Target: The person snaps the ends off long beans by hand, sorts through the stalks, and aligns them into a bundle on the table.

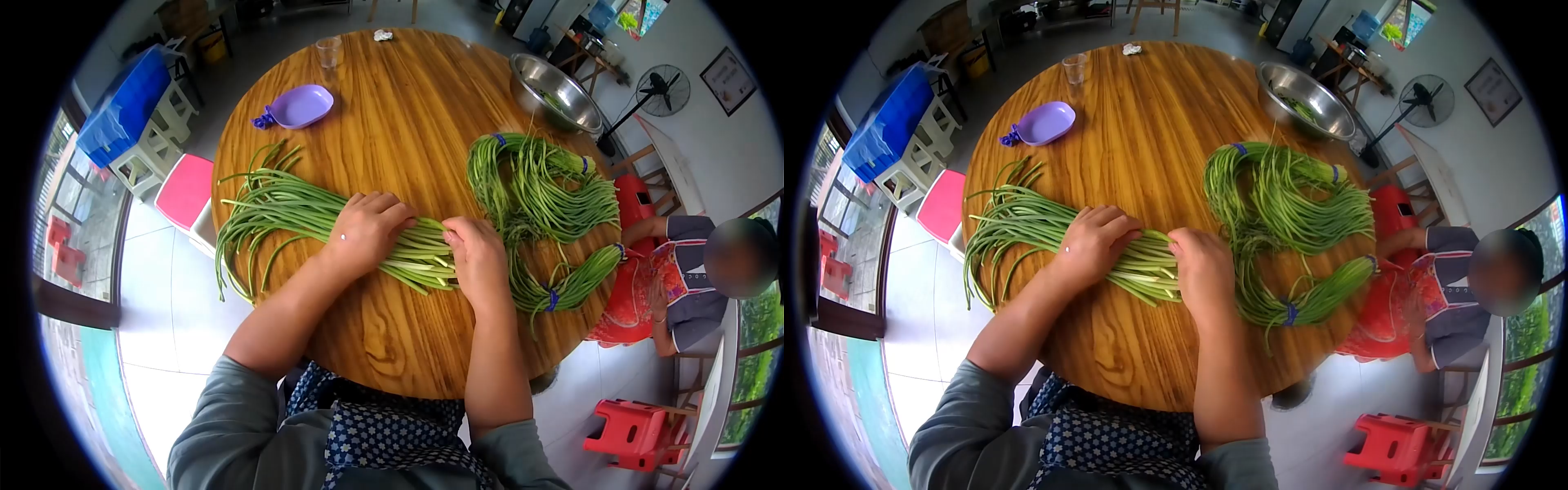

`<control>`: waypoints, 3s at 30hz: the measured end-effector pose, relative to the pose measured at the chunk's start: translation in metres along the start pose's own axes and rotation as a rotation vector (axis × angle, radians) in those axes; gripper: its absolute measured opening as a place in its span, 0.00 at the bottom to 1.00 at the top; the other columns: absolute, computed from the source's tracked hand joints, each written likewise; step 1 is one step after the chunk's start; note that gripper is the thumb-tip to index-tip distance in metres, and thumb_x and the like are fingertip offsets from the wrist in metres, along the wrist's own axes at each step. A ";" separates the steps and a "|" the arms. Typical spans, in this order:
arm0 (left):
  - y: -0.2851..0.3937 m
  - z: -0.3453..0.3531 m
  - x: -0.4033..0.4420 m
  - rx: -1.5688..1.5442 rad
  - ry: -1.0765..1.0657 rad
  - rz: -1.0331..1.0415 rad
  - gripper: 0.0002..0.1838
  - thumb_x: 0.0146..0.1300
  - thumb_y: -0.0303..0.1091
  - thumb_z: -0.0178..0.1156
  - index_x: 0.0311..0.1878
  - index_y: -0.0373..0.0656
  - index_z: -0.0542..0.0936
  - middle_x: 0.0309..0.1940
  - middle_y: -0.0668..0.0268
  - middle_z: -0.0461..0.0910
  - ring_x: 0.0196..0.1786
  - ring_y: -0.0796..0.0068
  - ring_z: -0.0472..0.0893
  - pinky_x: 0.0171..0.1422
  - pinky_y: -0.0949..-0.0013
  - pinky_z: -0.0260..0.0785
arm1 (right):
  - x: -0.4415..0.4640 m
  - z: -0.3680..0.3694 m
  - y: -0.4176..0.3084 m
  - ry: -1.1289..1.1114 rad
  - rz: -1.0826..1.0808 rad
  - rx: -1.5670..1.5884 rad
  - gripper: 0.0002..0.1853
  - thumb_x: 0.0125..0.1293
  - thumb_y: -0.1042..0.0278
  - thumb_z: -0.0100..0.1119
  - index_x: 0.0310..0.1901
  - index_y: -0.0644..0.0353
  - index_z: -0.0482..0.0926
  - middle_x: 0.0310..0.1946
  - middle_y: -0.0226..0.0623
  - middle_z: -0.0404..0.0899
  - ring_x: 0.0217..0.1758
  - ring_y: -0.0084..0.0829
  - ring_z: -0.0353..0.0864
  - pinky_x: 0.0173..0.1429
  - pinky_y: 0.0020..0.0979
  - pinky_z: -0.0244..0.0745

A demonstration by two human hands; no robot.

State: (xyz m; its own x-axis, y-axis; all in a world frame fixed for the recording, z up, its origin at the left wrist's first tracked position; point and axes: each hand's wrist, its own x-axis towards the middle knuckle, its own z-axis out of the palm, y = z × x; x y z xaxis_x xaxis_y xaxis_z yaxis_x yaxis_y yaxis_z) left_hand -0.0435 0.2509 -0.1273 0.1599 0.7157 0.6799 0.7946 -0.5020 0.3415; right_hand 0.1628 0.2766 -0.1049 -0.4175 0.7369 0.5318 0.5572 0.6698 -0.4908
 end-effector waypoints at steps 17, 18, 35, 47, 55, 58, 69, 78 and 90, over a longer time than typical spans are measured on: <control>0.005 -0.009 -0.001 -0.010 -0.113 0.115 0.09 0.54 0.26 0.66 0.39 0.44 0.81 0.32 0.64 0.77 0.37 0.61 0.78 0.42 0.60 0.69 | -0.005 0.011 -0.005 -0.063 -0.018 -0.035 0.05 0.63 0.73 0.65 0.39 0.60 0.79 0.35 0.42 0.82 0.41 0.49 0.80 0.45 0.46 0.74; 0.007 -0.009 0.001 -0.005 -0.106 0.116 0.09 0.54 0.26 0.66 0.39 0.44 0.81 0.32 0.64 0.77 0.37 0.61 0.78 0.42 0.60 0.69 | -0.003 0.010 -0.009 -0.060 -0.026 -0.036 0.05 0.63 0.73 0.65 0.39 0.60 0.79 0.35 0.42 0.82 0.41 0.49 0.80 0.45 0.46 0.74; 0.012 -0.030 0.000 0.092 -0.141 0.067 0.06 0.57 0.27 0.59 0.38 0.38 0.78 0.31 0.54 0.79 0.35 0.48 0.81 0.40 0.51 0.74 | 0.030 -0.008 -0.045 -0.285 -0.047 -0.224 0.04 0.68 0.73 0.58 0.37 0.62 0.74 0.33 0.49 0.80 0.38 0.52 0.82 0.40 0.49 0.74; -0.003 -0.068 0.033 -0.215 0.100 -0.284 0.05 0.71 0.27 0.57 0.43 0.35 0.79 0.35 0.51 0.81 0.40 0.49 0.82 0.44 0.57 0.73 | -0.006 -0.049 -0.032 0.112 0.366 1.438 0.05 0.76 0.72 0.57 0.49 0.58 0.78 0.43 0.33 0.79 0.42 0.25 0.75 0.47 0.27 0.71; 0.009 -0.031 0.009 -0.150 -0.018 -0.141 0.06 0.70 0.23 0.56 0.46 0.34 0.79 0.38 0.51 0.79 0.42 0.47 0.79 0.47 0.57 0.72 | -0.137 -0.164 -0.006 0.765 0.421 1.048 0.06 0.74 0.76 0.58 0.49 0.58 0.76 0.46 0.33 0.78 0.35 0.20 0.70 0.37 0.21 0.66; 0.013 -0.033 0.008 -0.178 -0.095 -0.200 0.09 0.70 0.22 0.55 0.51 0.34 0.77 0.40 0.51 0.76 0.43 0.48 0.77 0.49 0.57 0.70 | -0.191 -0.206 0.011 0.980 0.427 0.636 0.06 0.74 0.76 0.58 0.49 0.57 0.74 0.45 0.35 0.77 0.34 0.20 0.70 0.36 0.21 0.66; 0.016 -0.031 0.002 -0.013 -0.191 -0.141 0.12 0.70 0.23 0.56 0.55 0.34 0.78 0.38 0.53 0.77 0.40 0.50 0.78 0.48 0.56 0.70 | -0.432 -0.089 0.166 0.753 1.269 0.169 0.07 0.70 0.69 0.61 0.45 0.62 0.77 0.37 0.36 0.81 0.31 0.27 0.82 0.34 0.29 0.78; 0.015 -0.047 0.013 0.063 -0.243 0.091 0.15 0.57 0.22 0.57 0.48 0.40 0.83 0.34 0.54 0.80 0.40 0.49 0.81 0.45 0.52 0.73 | -0.309 -0.108 0.119 0.777 0.970 0.055 0.13 0.80 0.61 0.48 0.46 0.61 0.79 0.37 0.36 0.81 0.34 0.25 0.79 0.39 0.27 0.75; -0.017 -0.032 0.029 -0.019 -0.451 0.269 0.14 0.61 0.31 0.57 0.50 0.47 0.81 0.40 0.60 0.83 0.46 0.53 0.83 0.51 0.53 0.73 | 0.010 -0.034 -0.041 0.000 -0.029 -0.013 0.14 0.74 0.67 0.58 0.56 0.64 0.76 0.54 0.50 0.78 0.55 0.49 0.79 0.60 0.43 0.75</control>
State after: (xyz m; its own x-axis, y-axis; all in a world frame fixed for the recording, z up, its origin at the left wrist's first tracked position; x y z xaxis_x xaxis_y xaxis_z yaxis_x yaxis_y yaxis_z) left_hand -0.0709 0.2644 -0.0925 0.5964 0.6963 0.3994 0.6808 -0.7024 0.2079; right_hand 0.1597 0.2534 -0.0557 -0.4341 0.7170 0.5455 0.5541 0.6899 -0.4659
